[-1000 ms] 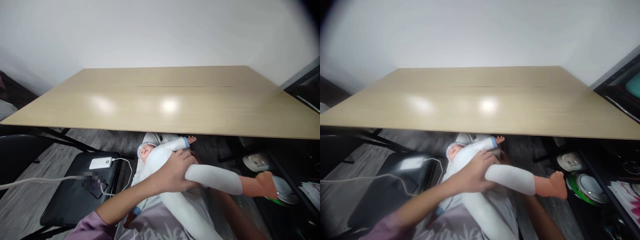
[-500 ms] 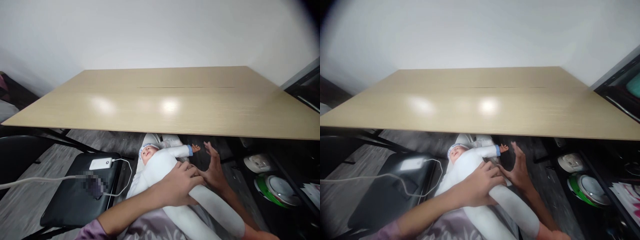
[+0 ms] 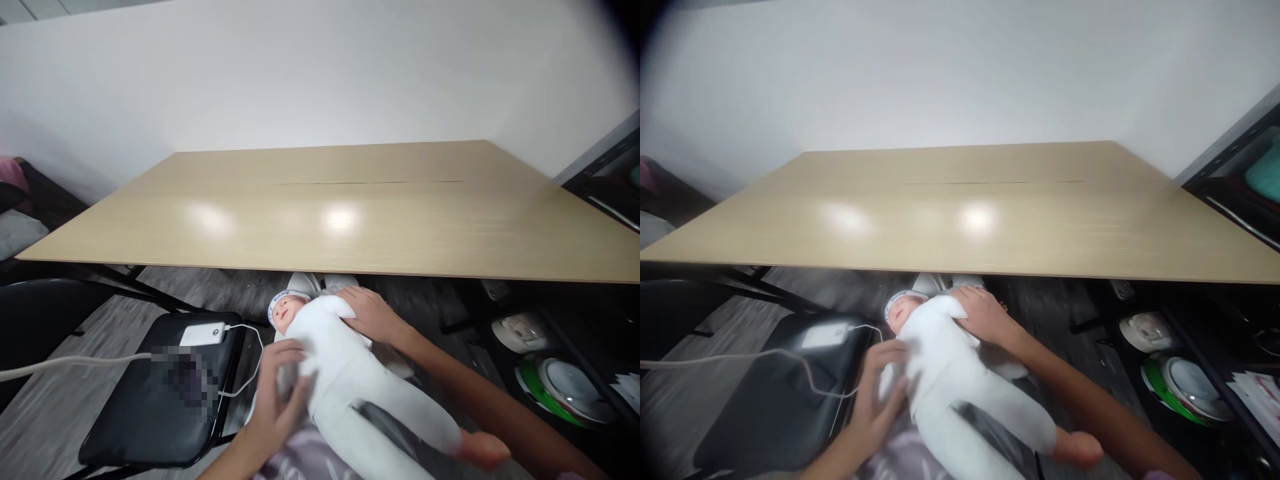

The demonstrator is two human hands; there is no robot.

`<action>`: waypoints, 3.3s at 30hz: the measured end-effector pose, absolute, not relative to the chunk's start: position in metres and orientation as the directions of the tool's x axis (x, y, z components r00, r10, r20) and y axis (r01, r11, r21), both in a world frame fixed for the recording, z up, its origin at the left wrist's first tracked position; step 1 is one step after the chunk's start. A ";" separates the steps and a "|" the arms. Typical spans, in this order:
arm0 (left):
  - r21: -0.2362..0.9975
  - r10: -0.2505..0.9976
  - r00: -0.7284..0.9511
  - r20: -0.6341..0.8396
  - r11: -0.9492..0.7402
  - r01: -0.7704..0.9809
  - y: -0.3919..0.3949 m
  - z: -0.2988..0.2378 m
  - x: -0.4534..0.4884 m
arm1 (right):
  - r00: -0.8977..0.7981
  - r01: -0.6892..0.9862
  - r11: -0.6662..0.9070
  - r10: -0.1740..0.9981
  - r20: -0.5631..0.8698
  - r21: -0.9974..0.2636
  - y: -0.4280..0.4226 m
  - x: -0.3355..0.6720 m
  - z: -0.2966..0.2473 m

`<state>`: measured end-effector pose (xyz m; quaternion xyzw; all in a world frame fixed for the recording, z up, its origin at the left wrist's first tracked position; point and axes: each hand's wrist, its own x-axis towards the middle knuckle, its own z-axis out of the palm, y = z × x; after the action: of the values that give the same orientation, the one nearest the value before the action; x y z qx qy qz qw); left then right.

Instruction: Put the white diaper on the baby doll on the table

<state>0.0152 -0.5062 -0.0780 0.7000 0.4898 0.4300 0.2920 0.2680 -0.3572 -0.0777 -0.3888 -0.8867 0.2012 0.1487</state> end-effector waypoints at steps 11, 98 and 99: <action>0.953 0.982 -0.008 -0.188 0.185 0.241 -0.516 -0.086 -0.013 | -0.501 0.611 0.595 0.801 0.328 -0.522 -0.388 0.299 -0.011; 0.871 0.848 0.490 0.201 -0.383 0.306 -0.376 -0.042 0.075 | -0.248 0.571 0.670 0.692 0.679 -0.475 -0.314 0.305 -0.030; 0.888 0.833 0.545 0.095 -0.318 0.331 -0.405 -0.057 0.067 | -0.287 0.546 0.687 0.692 0.663 -0.481 -0.341 0.308 -0.040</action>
<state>0.0671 -0.4049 -0.0569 0.7603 0.3827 0.2846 0.4410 0.3080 -0.3409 -0.0403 -0.3877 -0.7980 0.0804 0.4543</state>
